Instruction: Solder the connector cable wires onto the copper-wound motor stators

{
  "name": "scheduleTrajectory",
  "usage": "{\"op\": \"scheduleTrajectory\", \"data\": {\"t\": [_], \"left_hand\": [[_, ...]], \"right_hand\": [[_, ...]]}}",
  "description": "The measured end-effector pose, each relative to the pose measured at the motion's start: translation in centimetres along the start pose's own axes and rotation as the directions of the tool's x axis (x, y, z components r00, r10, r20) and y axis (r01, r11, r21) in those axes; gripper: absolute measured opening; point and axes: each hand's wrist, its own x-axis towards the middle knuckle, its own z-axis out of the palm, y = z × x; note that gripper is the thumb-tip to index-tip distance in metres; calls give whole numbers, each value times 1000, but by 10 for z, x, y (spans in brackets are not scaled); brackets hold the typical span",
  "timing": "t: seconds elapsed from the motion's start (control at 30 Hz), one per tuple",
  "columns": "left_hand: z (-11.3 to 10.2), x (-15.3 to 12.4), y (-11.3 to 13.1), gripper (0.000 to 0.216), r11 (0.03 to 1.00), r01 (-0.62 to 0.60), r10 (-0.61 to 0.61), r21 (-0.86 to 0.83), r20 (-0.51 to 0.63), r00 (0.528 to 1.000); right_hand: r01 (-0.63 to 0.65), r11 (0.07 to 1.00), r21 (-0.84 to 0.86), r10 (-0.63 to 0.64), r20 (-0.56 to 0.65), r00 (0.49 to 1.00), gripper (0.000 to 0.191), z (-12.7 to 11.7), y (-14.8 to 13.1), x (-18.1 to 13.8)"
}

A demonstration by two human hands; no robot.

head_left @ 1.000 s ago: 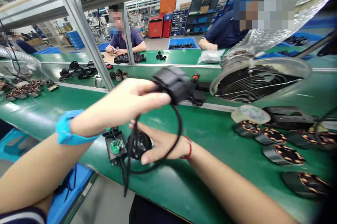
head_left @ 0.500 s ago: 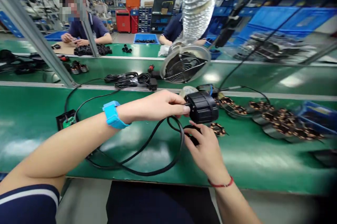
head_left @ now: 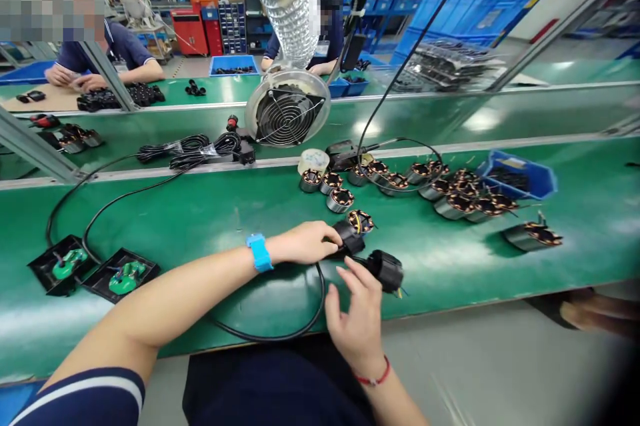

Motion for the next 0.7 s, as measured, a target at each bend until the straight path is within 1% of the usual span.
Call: {"op": "scheduleTrajectory", "data": {"t": [0.03,0.07,0.1,0.13,0.17,0.2,0.23,0.27,0.3,0.33,0.37,0.4,0.43,0.47,0.5,0.53,0.6,0.63,0.7], "left_hand": [[-2,-2,-4,18,1000,-4,4,2,-7,1000],[-10,-5,-8,20,1000,2,-2,5,-26,1000],[-22,-9,-13,22,1000,12,-11,27,-63,998],[-40,-15,-19,23,997,27,-18,71,-122,992],[-61,-21,-27,25,989,54,-24,140,-207,978],[-85,-29,-37,25,969,100,-26,228,-305,952],[-111,-37,-50,26,930,174,-30,323,-406,913],[-139,-47,-63,28,864,295,-49,408,-514,856],[-165,-57,-78,31,762,447,-86,468,-610,788],[-190,-65,-92,35,614,616,-138,494,-701,700],[-211,-73,-106,40,538,697,-162,475,-753,638],[-229,-77,-119,51,471,752,-175,462,-786,593],[-242,-80,-131,62,410,786,-195,463,-797,572],[-251,-79,-141,71,372,792,-216,484,-784,581],[-256,-76,-150,76,339,784,-241,521,-757,607],[-258,-71,-158,77,314,764,-267,564,-720,641],[-257,-60,-168,66,288,715,-302,637,-648,699],[-257,-56,-172,59,280,697,-313,660,-624,716],[-265,-57,-175,49,263,675,-345,689,-586,733]], "right_hand": [[66,998,-2,-66,93,993,50,2,1,1],[130,991,-13,-125,197,972,55,4,3,4],[190,981,-30,-173,295,940,58,6,5,8],[242,970,-37,-210,377,902,61,9,7,13],[275,961,-33,-234,430,872,60,13,9,18],[282,959,-26,-240,456,857,56,16,10,22],[265,964,-16,-229,457,860,50,20,12,27],[231,973,-7,-203,447,871,41,24,13,31],[185,983,0,-167,437,884,33,27,14,34],[138,990,5,-128,422,897,27,30,14,37],[100,995,13,-96,407,908,23,32,15,38],[77,997,28,-82,393,916,21,34,16,40],[66,997,48,-80,378,923,20,36,17,41],[64,996,67,-84,360,929,20,38,19,41],[70,994,81,-94,342,935,20,39,21,41],[85,992,90,-110,330,938,20,40,25,40],[135,988,82,-154,328,932,19,43,33,38],[165,984,69,-179,336,925,19,45,38,36],[222,974,46,-223,354,908,21,48,47,33]]}}
